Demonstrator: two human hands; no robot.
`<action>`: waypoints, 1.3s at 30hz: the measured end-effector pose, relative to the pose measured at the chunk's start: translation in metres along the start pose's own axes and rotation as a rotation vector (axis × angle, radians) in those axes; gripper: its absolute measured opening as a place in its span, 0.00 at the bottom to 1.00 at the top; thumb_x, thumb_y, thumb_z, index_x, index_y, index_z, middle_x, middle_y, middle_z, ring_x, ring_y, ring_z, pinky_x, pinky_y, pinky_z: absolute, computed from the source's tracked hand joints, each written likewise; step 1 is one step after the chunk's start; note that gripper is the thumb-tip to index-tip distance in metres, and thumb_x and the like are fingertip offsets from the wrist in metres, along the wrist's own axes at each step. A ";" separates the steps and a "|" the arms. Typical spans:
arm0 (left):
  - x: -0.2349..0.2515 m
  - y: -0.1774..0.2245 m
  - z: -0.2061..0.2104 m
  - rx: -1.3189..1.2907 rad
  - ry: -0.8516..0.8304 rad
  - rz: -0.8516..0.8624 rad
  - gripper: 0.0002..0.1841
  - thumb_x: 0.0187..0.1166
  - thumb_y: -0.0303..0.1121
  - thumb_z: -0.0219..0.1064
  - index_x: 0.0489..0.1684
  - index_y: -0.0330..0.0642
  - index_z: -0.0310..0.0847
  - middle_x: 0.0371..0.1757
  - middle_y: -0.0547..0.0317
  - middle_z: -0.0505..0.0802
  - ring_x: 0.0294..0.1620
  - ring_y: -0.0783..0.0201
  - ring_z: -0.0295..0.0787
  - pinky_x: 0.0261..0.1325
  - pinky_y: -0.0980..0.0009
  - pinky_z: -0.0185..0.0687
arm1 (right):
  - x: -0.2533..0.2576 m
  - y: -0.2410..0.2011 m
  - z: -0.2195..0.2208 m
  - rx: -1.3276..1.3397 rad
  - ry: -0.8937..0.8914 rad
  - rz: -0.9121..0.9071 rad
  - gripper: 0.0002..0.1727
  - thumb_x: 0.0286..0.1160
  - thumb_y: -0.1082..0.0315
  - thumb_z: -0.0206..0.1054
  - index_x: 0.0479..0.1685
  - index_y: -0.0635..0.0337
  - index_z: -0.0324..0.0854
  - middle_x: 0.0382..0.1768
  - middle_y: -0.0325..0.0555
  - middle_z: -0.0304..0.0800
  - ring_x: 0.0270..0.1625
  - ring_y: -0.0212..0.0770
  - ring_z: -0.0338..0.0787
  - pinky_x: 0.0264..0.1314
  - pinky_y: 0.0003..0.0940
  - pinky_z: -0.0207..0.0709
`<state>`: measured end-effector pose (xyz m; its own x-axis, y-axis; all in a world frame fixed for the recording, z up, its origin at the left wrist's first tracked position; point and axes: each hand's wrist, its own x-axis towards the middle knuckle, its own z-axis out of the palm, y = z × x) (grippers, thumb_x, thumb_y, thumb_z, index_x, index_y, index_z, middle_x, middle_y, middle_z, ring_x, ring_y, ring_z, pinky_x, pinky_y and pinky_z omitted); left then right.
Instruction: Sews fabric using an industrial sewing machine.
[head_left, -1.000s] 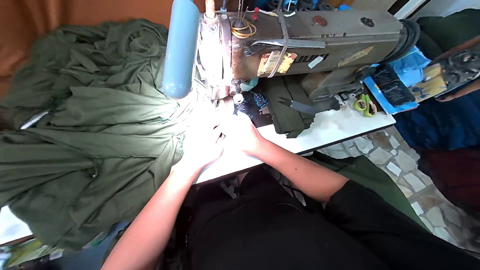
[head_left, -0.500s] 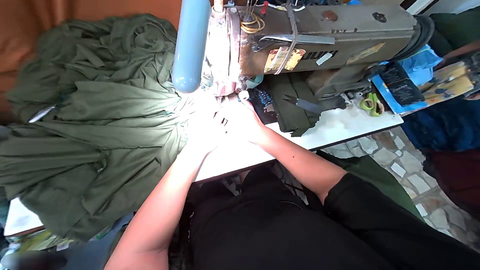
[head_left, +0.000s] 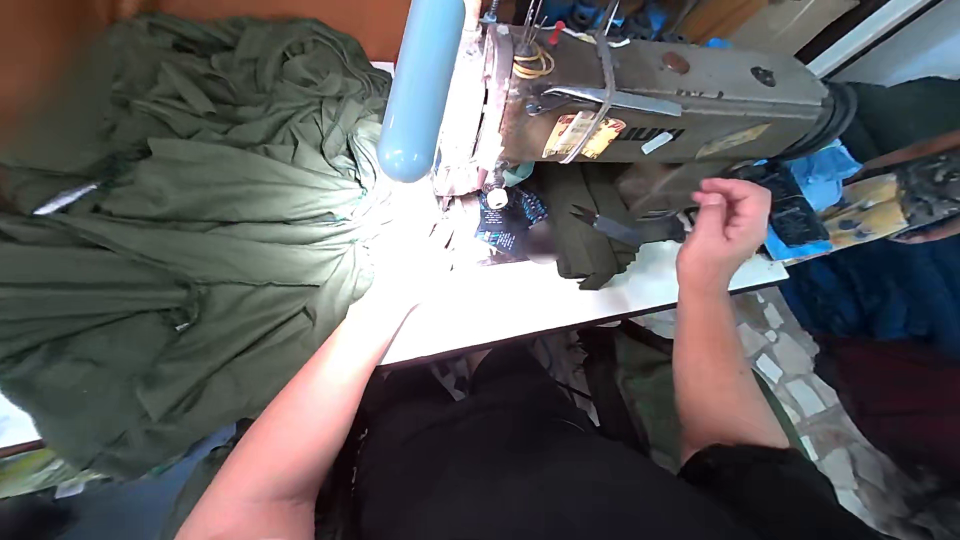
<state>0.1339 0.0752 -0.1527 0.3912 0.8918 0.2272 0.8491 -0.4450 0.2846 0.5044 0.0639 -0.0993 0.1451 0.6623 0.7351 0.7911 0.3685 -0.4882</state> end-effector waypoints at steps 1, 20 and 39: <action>0.000 0.000 0.000 -0.008 0.001 0.002 0.24 0.80 0.31 0.58 0.76 0.43 0.81 0.74 0.39 0.83 0.77 0.37 0.77 0.72 0.35 0.70 | 0.000 0.021 -0.003 -0.108 -0.005 0.079 0.20 0.88 0.72 0.50 0.67 0.82 0.74 0.63 0.72 0.83 0.66 0.50 0.86 0.71 0.37 0.77; 0.005 -0.009 0.010 0.011 0.095 0.072 0.23 0.77 0.29 0.56 0.70 0.34 0.84 0.76 0.39 0.84 0.80 0.38 0.76 0.78 0.39 0.68 | -0.041 0.075 0.015 -0.435 -0.107 0.048 0.24 0.78 0.72 0.58 0.72 0.70 0.78 0.77 0.76 0.75 0.82 0.77 0.70 0.84 0.66 0.61; 0.002 -0.010 0.011 -0.003 0.104 0.057 0.22 0.79 0.30 0.55 0.67 0.38 0.87 0.74 0.40 0.85 0.79 0.39 0.77 0.76 0.38 0.69 | -0.039 0.073 0.013 -0.439 -0.186 0.122 0.26 0.73 0.75 0.58 0.73 0.71 0.77 0.78 0.73 0.74 0.84 0.77 0.67 0.81 0.76 0.56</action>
<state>0.1299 0.0825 -0.1649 0.4001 0.8517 0.3385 0.8252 -0.4955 0.2712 0.5490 0.0733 -0.1691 0.1755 0.8035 0.5688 0.9564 -0.0022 -0.2920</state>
